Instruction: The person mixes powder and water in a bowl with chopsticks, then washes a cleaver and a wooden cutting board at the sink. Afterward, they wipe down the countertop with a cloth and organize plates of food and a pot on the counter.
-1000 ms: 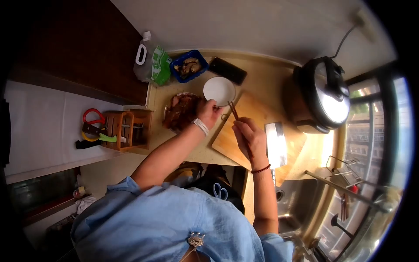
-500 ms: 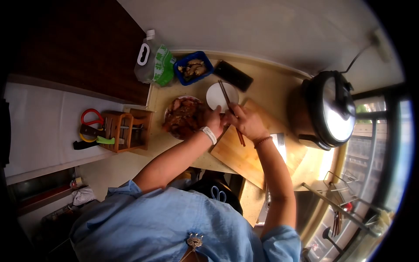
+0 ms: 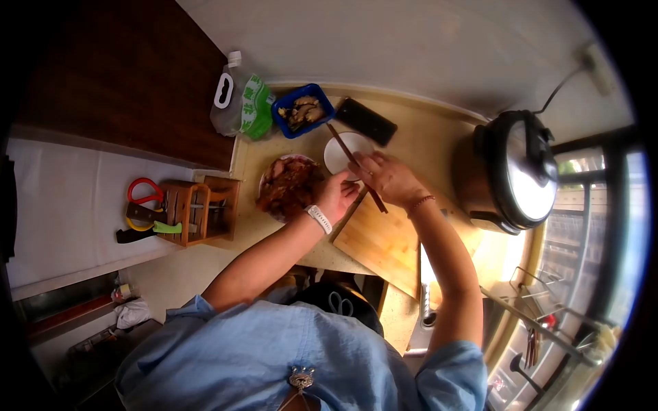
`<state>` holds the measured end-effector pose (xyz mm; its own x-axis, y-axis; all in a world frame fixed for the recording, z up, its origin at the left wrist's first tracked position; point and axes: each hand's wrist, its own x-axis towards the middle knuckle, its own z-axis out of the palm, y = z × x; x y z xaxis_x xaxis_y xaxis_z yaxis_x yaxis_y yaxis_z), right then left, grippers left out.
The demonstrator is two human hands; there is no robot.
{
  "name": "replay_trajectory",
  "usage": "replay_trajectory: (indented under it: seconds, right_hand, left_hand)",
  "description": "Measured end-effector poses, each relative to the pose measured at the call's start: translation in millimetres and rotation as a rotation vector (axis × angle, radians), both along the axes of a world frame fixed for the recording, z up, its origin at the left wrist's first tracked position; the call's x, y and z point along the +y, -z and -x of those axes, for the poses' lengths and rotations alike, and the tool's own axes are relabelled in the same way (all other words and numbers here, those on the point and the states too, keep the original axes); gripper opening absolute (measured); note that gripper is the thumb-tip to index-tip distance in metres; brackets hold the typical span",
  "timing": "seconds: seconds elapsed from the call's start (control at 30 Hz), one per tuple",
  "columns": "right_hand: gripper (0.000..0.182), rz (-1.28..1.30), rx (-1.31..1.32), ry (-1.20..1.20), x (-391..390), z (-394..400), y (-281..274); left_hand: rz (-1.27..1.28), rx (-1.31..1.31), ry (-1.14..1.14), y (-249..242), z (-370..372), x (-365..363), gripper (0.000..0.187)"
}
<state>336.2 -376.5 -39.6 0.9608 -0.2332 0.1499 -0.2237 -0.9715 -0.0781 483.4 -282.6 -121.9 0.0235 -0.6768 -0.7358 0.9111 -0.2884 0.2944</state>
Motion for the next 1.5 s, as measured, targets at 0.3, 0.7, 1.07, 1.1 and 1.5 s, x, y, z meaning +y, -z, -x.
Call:
replay_trajectory:
  seconds: [0.3, 0.7, 1.07, 1.1, 1.5]
  right_hand:
    - [0.071, -0.358, -0.173, 0.723, -61, 12, 53]
    - [0.104, -0.426, 0.100, 0.732, -100, -30, 70]
    - [0.072, -0.478, -0.220, 0.936, -72, 29, 45]
    - [0.072, -0.498, -0.269, 0.944, -60, 37, 29]
    - [0.080, -0.999, 0.008, 0.470, 156, -1, -45]
  left_hand:
    - [-0.189, -0.079, 0.254, -93, 2, 36, 0.071]
    - [-0.136, -0.344, 0.593, -147, -64, 134, 0.058]
    - [-0.192, -0.333, 0.471, -121, -107, 184, 0.043]
    - [-0.212, -0.354, 0.461, -117, -112, 187, 0.044]
    - [-0.096, -0.087, 0.086, -41, -161, 167, 0.068]
